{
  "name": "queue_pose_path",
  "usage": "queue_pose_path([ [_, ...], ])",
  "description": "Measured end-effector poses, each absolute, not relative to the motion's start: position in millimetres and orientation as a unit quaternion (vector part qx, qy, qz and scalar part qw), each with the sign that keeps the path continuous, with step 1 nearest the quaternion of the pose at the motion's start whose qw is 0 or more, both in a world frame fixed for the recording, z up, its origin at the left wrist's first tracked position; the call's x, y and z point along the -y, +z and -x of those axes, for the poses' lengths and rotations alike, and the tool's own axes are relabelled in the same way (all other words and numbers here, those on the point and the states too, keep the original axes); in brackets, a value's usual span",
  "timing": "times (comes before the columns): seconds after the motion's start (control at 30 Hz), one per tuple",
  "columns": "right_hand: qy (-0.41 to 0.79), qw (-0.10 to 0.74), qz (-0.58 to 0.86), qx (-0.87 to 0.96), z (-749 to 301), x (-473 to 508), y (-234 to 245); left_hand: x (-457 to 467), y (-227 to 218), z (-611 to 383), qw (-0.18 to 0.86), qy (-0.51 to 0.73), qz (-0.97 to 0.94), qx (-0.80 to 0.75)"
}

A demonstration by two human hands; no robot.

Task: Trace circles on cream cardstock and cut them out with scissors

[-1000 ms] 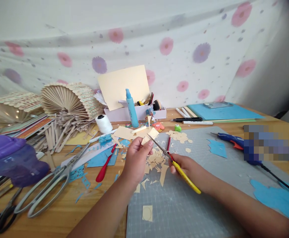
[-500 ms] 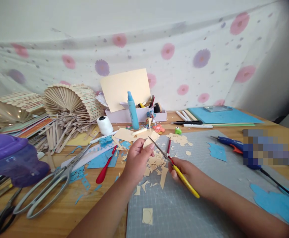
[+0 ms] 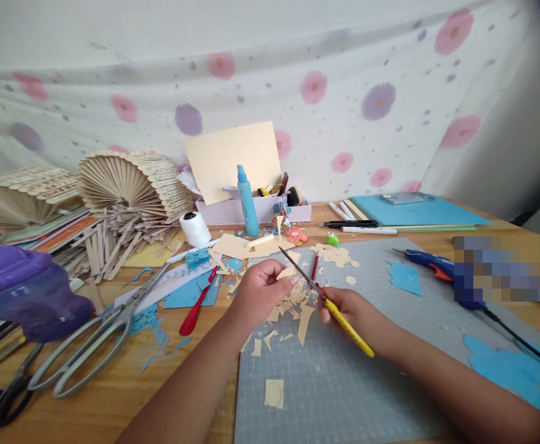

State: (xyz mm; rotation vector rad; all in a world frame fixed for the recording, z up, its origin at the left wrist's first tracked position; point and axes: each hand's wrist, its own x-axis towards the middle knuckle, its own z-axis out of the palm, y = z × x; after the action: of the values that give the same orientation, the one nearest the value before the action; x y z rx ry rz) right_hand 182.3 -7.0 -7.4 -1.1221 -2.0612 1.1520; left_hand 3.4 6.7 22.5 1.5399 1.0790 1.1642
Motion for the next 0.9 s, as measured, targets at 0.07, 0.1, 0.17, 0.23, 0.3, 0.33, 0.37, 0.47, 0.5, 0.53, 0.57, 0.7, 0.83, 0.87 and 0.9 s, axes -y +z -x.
queue_pose_path([
  [0.07, 0.424, 0.262, 0.404, 0.767, -183.2, 8.7, -4.0, -7.6, 20.7, -4.0, 0.436, 0.447, -0.639, -0.449],
  [0.1, 0.422, 0.263, 0.399, 0.771, -184.3, 9.9, -1.8, -8.4, 20.3, -3.8, 0.423, 0.434, -0.649, -0.459],
  [0.17, 0.419, 0.259, 0.393, 0.777, -187.9, 12.1, 2.1, -11.0, 20.2, -1.8, 0.392, 0.406, -0.671, -0.481],
  [0.23, 0.419, 0.25, 0.391, 0.78, -192.5, 12.8, 4.7, -14.3, 20.1, 1.6, 0.368, 0.372, -0.691, -0.498],
  [0.3, 0.415, 0.247, 0.393, 0.783, -197.1, 11.0, 5.2, -17.3, 19.2, 5.5, 0.36, 0.334, -0.707, -0.509],
  [0.33, 0.414, 0.251, 0.397, 0.779, -199.2, 9.3, 4.7, -18.4, 18.3, 7.2, 0.354, 0.314, -0.715, -0.515],
  [0.37, 0.415, 0.258, 0.403, 0.774, -201.0, 7.1, 3.9, -19.2, 17.3, 8.6, 0.347, 0.293, -0.723, -0.52],
  [0.47, 0.425, 0.28, 0.425, 0.748, -205.5, 0.8, 1.3, -20.3, 13.6, 11.9, 0.323, 0.231, -0.75, -0.529],
  [0.5, 0.429, 0.285, 0.43, 0.742, -206.6, -0.8, 0.9, -20.8, 12.5, 13.0, 0.315, 0.211, -0.758, -0.531],
  [0.53, 0.43, 0.288, 0.432, 0.738, -207.6, -1.9, 0.7, -21.6, 11.6, 14.4, 0.308, 0.19, -0.766, -0.532],
  [0.57, 0.432, 0.289, 0.435, 0.735, -208.4, -2.7, 0.6, -22.9, 10.9, 16.0, 0.301, 0.17, -0.772, -0.533],
  [0.7, 0.432, 0.29, 0.45, 0.725, -209.6, -5.1, -0.5, -30.0, 13.8, 24.6, 0.256, 0.12, -0.782, -0.555],
  [0.83, 0.425, 0.298, 0.475, 0.71, -211.3, -9.7, -5.1, -21.9, 28.1, 30.2, 0.192, 0.128, -0.778, -0.584],
  [0.87, 0.423, 0.3, 0.481, 0.707, -212.1, -10.7, -6.1, -14.6, 32.4, 30.9, 0.183, 0.131, -0.785, -0.578],
  [0.9, 0.421, 0.301, 0.486, 0.704, -212.9, -11.5, -6.9, -5.2, 36.2, 31.7, 0.176, 0.131, -0.8, -0.559],
])
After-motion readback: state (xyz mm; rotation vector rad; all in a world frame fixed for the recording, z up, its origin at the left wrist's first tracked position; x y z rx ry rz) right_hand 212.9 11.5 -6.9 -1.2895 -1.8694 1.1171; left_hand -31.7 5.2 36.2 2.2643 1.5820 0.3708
